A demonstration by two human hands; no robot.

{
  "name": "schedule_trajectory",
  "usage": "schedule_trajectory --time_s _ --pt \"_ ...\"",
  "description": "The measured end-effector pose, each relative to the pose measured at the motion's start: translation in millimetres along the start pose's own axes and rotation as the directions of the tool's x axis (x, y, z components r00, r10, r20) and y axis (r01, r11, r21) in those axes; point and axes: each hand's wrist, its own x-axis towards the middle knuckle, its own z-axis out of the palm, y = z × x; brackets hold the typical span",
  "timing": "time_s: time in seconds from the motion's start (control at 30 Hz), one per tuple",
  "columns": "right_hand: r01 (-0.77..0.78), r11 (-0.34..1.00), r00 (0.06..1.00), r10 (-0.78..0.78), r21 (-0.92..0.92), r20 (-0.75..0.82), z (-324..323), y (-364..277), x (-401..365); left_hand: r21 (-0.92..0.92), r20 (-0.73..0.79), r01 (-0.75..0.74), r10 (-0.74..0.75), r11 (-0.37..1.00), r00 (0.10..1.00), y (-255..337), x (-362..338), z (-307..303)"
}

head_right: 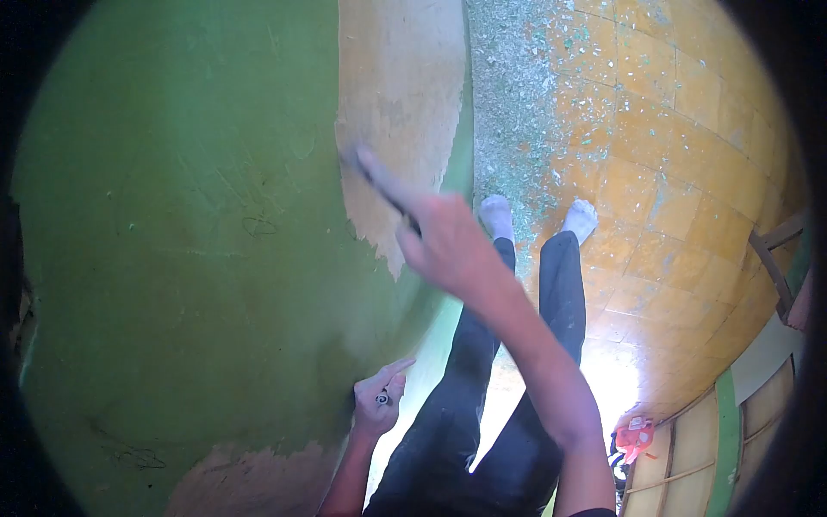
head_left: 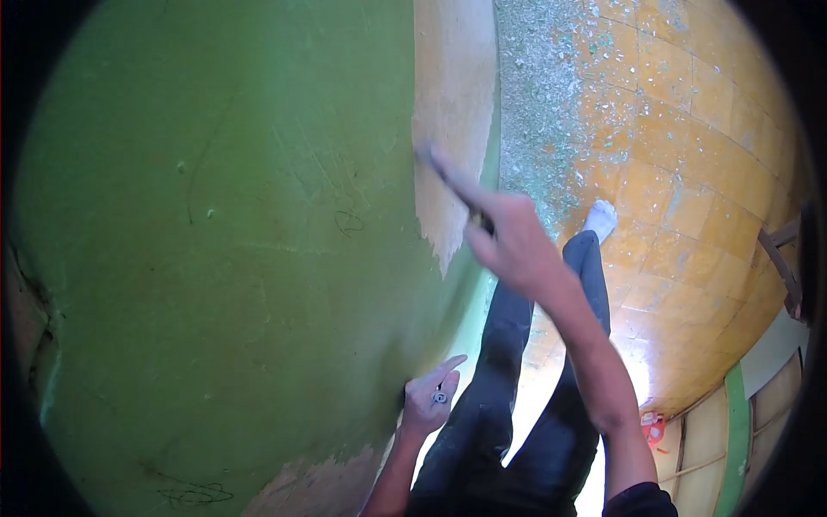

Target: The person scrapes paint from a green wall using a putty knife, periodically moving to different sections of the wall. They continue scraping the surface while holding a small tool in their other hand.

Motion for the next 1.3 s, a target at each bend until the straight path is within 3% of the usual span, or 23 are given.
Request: schedule_trajectory --time_s 0.07,0.1,0.17,0.2,0.3,0.33,0.43,0.5,0.53,0.63,0.67,0.73,0.8,0.9,0.97,1.03,1.1,1.13,1.2,1.27,1.3 --pt "0.173 0.985 0.977 -0.175 -0.026 -0.12 13 5 -12 -0.041 -0.044 -0.054 0.052 0.998 0.998 -4 1 3" --pt "0.181 0.983 0.974 -0.182 -0.017 -0.137 13 1 -12 -0.048 -0.039 -0.044 0.043 0.998 0.998 -3 0 3" --pt "0.032 0.999 0.997 -0.031 0.013 -0.068 5 -1 0 -0.054 -0.023 -0.021 0.02 0.998 1.0 -3 1 2" --pt "-0.132 0.991 0.991 0.132 0.022 0.023 -15 -10 26 -0.047 -0.017 -0.02 0.019 0.999 1.0 -2 2 4" --pt "-0.161 0.987 0.985 0.161 0.0 0.065 -23 -19 38 -0.031 -0.021 -0.007 0.006 1.0 1.0 -1 2 3" --pt "0.021 1.0 0.999 -0.02 0.005 -0.029 -6 -9 18 -0.042 -0.027 -0.022 0.021 0.999 0.999 -3 3 3" --pt "0.106 0.992 0.991 -0.101 0.061 -0.084 14 -5 -1 -0.077 -0.051 -0.053 0.05 0.996 0.997 -6 3 6" --pt "0.023 0.99 0.998 -0.015 0.139 -0.059 -12 -1 38 -0.071 -0.024 -0.022 0.02 0.997 1.0 -4 5 6" --pt "-0.05 0.998 0.998 0.049 -0.03 -0.032 -33 -9 69 -0.054 0.01 0.023 -0.023 0.998 1.0 1 5 3" --pt "-0.088 0.993 0.995 0.091 -0.082 0.041 -39 -15 64 -0.043 0.045 0.086 -0.084 0.995 0.995 5 4 -3" --pt "0.035 0.995 0.999 -0.034 0.088 -0.011 -21 0 36 -0.059 0.049 0.083 -0.08 0.995 0.996 4 7 -2" --pt "0.082 0.993 0.997 -0.082 0.082 -0.005 -15 -8 16 -0.088 0.043 0.082 -0.078 0.993 0.996 6 7 -1" --pt "-0.057 0.993 0.996 0.049 0.107 0.07 -26 -13 25 -0.086 0.042 0.068 -0.065 0.994 0.997 4 6 -3" --pt "-0.055 0.998 0.995 0.055 -0.001 0.078 -45 -17 49 -0.07 0.01 0.03 -0.029 0.997 1.0 1 12 5" --pt "0.066 0.994 0.996 -0.06 0.092 -0.061 -14 -2 20 -0.042 0.024 0.041 -0.04 0.998 0.999 6 11 1" --pt "0.1 0.988 0.993 -0.092 0.117 -0.075 -12 -10 31 -0.081 -0.009 0.007 -0.008 0.997 1.0 5 10 0" --pt "-0.065 0.993 0.997 0.061 0.102 0.035 -34 -17 46 -0.088 -0.008 -0.001 0.001 0.996 1.0 4 9 0" --pt "-0.151 0.984 0.984 0.159 -0.091 0.082 -51 -24 63 -0.076 0.004 0.007 -0.006 0.997 1.0 4 9 0" --pt "0.099 0.995 0.992 -0.098 0.014 -0.08 -31 1 61 -0.06 0.01 0.025 -0.025 0.998 1.0 8 11 1" --pt "-0.007 0.99 1.0 0.006 0.139 0.007 -27 -12 38 -0.057 0.011 0.037 -0.037 0.998 0.999 10 14 -1" --pt "0.017 0.992 1.0 -0.018 0.121 0.004 -28 -11 39 -0.062 0.012 0.029 -0.028 0.998 1.0 9 13 -2"
